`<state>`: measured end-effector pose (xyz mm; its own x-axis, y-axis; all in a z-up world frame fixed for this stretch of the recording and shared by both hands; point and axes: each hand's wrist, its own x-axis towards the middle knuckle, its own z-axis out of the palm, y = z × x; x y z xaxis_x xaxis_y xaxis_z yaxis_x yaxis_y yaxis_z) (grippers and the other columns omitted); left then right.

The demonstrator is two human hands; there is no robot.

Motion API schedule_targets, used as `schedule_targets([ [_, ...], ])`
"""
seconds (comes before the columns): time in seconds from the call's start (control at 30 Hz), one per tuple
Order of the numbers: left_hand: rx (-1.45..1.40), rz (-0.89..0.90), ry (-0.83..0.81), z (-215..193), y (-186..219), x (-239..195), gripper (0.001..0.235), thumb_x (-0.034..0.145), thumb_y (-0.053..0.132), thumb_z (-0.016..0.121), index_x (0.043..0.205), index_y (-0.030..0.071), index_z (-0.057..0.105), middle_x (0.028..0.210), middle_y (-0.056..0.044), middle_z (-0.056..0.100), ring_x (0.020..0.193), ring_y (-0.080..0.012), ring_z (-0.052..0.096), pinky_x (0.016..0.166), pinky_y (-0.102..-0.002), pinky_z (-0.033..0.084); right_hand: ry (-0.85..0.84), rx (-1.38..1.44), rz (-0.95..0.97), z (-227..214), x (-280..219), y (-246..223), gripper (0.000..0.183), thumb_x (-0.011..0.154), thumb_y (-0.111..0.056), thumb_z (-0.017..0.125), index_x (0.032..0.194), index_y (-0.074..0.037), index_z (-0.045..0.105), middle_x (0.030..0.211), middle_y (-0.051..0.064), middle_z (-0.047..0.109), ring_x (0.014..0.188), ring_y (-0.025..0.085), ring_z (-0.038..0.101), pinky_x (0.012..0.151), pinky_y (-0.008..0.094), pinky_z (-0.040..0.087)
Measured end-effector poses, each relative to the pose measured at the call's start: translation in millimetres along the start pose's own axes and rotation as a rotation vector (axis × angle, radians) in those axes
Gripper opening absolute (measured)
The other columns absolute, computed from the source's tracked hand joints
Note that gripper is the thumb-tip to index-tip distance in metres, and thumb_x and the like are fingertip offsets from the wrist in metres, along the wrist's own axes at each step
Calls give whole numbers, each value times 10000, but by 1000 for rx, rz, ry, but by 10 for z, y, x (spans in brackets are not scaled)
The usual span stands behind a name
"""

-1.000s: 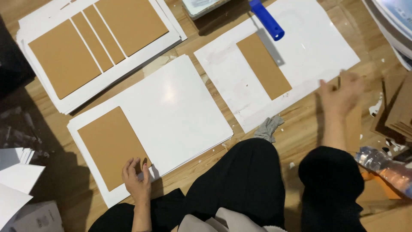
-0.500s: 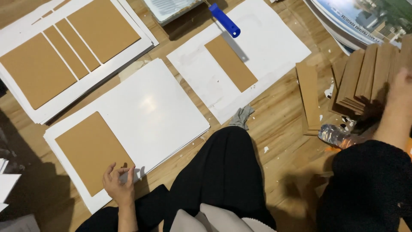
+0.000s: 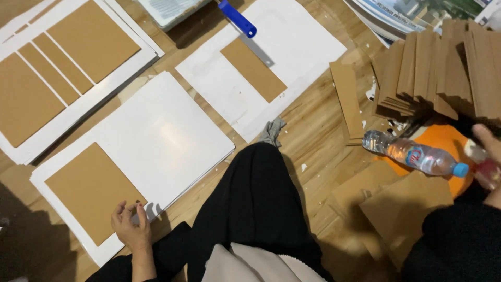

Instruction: Applying glue to cardboard strips using a roller and sticking them onto paper sheets for assembly.

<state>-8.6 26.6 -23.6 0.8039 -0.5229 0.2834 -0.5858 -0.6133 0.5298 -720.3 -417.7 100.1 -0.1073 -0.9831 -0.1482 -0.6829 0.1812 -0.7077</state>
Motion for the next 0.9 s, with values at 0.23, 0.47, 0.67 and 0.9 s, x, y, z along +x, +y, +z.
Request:
schedule_targets([
  [0.23, -39, 134, 54, 39, -75, -3, 159, 950, 125, 575, 904, -15, 634, 1136, -176, 514, 1091, -297, 491, 751, -408, 472, -411, -599, 495, 321, -1856, -1462, 762, 557, -191, 831, 1187, -80, 417, 1160, 179, 556, 1050, 347, 536, 862, 452, 404],
  [0.47, -101, 144, 84, -43, 6, 7, 137, 951, 117, 579, 918, -7, 626, 1138, -180, 512, 1094, -309, 487, 813, -418, 450, -298, -925, 445, 502, -2144, -966, 1201, 417, -458, 841, 1396, -180, 203, 1292, 173, 389, 1167, 392, 426, 872, 544, 415],
  [0.67, -135, 130, 143, -97, 12, -4, 140, 929, 114, 567, 899, -10, 623, 1105, -177, 506, 1080, -307, 495, 864, -419, 434, -234, -785, 339, 411, -2075, -625, 908, 423, -329, 890, 1209, -35, 543, 1175, 223, 566, 1057, 380, 550, 805, 492, 482],
  [0.9, -183, 34, 92, -146, 46, 1, 141, 910, 166, 531, 893, 58, 620, 1123, -137, 497, 1108, -276, 475, 853, -409, 420, -202, -483, -216, 44, -2211, 363, 693, 463, -413, 685, 1018, -18, 553, 992, 141, 578, 925, 223, 544, 797, 353, 394],
])
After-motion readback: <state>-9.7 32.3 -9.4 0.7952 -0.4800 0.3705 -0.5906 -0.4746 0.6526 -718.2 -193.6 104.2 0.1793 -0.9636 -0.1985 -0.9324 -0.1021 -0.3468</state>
